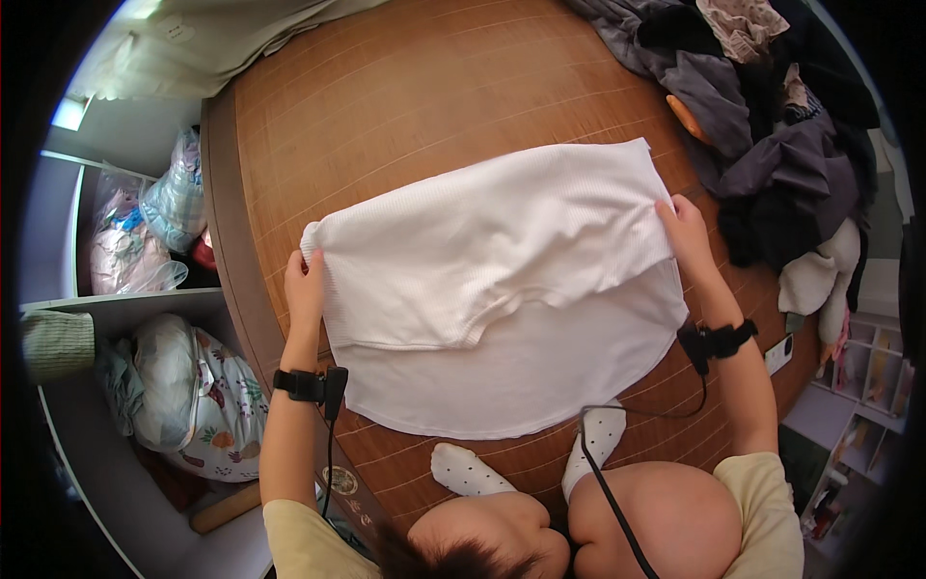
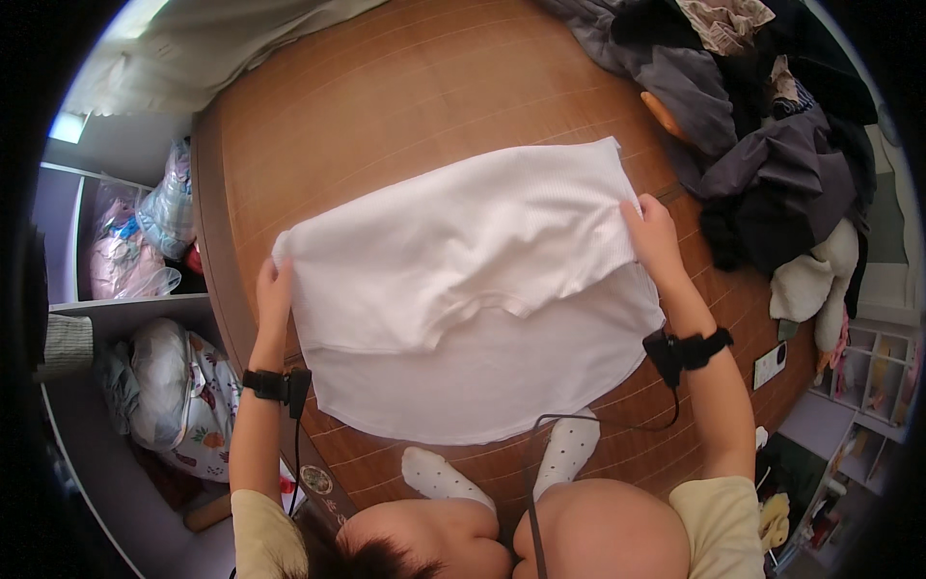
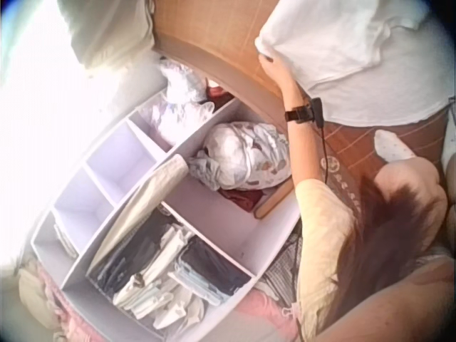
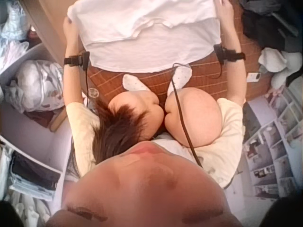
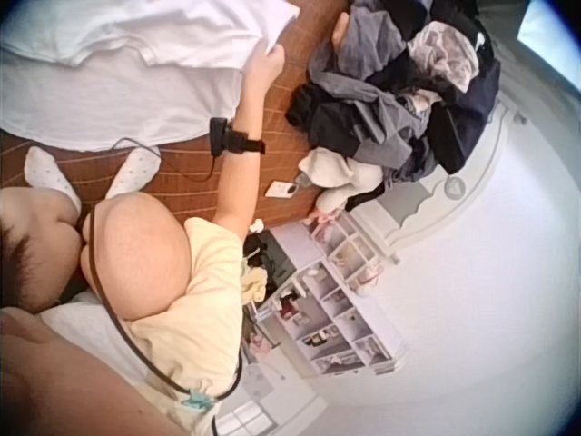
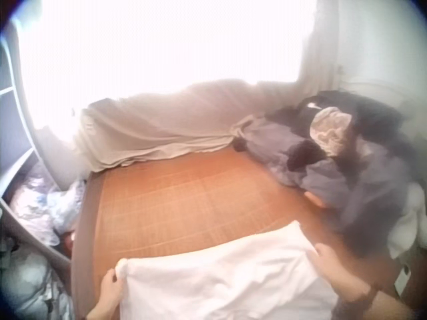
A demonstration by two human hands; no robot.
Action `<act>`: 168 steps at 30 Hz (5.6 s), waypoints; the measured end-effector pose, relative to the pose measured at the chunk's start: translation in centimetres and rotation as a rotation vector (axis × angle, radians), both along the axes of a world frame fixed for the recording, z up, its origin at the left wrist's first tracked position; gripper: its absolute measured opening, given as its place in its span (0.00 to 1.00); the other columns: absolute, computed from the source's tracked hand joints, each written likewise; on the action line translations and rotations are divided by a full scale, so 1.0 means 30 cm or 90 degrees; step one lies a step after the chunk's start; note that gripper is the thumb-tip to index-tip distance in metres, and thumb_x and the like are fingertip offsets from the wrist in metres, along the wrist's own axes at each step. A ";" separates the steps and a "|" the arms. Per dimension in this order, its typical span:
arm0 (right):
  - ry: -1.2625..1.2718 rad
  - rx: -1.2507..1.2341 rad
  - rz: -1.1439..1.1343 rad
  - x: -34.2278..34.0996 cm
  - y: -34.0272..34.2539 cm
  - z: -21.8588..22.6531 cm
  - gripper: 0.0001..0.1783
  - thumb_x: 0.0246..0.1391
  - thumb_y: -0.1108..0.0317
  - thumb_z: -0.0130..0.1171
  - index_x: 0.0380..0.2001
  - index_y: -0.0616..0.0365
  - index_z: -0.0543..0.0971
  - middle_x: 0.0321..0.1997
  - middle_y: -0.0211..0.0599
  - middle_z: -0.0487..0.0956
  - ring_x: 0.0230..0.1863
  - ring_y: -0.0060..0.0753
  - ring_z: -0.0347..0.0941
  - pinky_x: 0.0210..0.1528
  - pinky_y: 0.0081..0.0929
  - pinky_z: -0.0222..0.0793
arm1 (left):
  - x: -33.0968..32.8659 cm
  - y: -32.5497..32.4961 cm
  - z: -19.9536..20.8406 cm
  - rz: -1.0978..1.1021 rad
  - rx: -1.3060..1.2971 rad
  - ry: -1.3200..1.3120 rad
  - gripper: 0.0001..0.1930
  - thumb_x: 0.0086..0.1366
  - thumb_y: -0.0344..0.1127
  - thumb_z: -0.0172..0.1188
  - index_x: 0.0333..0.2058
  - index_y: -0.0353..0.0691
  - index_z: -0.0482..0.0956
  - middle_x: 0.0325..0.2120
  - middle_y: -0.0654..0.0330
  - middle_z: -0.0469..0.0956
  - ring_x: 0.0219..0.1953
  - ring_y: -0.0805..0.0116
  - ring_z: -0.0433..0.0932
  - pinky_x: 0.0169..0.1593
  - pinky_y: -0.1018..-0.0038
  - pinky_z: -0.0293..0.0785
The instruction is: Folding various items of clothing and placing them in a closet.
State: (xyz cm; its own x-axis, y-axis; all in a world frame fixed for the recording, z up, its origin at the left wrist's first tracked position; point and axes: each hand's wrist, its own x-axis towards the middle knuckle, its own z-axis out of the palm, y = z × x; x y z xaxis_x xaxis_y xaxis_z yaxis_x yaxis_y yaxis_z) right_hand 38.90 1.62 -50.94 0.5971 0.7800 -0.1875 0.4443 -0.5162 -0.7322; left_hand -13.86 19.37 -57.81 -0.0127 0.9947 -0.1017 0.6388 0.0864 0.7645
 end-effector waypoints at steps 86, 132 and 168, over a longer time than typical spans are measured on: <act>-0.127 0.014 0.851 -0.166 -0.510 -0.057 0.31 0.40 0.77 0.56 0.54 0.56 0.69 0.59 0.37 0.69 0.62 0.37 0.63 0.63 0.48 0.53 | 0.015 -0.667 0.164 -0.651 0.168 0.032 0.21 0.39 0.22 0.62 0.38 0.38 0.77 0.37 0.54 0.79 0.41 0.59 0.79 0.47 0.65 0.77; -0.061 -0.202 0.146 -0.059 -0.404 0.013 0.14 0.54 0.65 0.53 0.41 0.61 0.72 0.35 0.52 0.78 0.36 0.56 0.74 0.40 0.38 0.70 | -0.057 -0.388 0.211 -0.118 -0.117 0.131 0.11 0.63 0.36 0.55 0.39 0.35 0.71 0.31 0.49 0.77 0.32 0.49 0.75 0.38 0.65 0.70; -0.473 0.184 0.517 -0.616 0.193 -0.097 0.35 0.54 0.54 0.53 0.64 0.48 0.58 0.68 0.38 0.57 0.69 0.45 0.48 0.66 0.57 0.39 | 0.543 -0.281 0.182 -0.523 0.268 0.335 0.32 0.58 0.47 0.57 0.58 0.39 0.60 0.62 0.49 0.56 0.67 0.55 0.48 0.65 0.46 0.39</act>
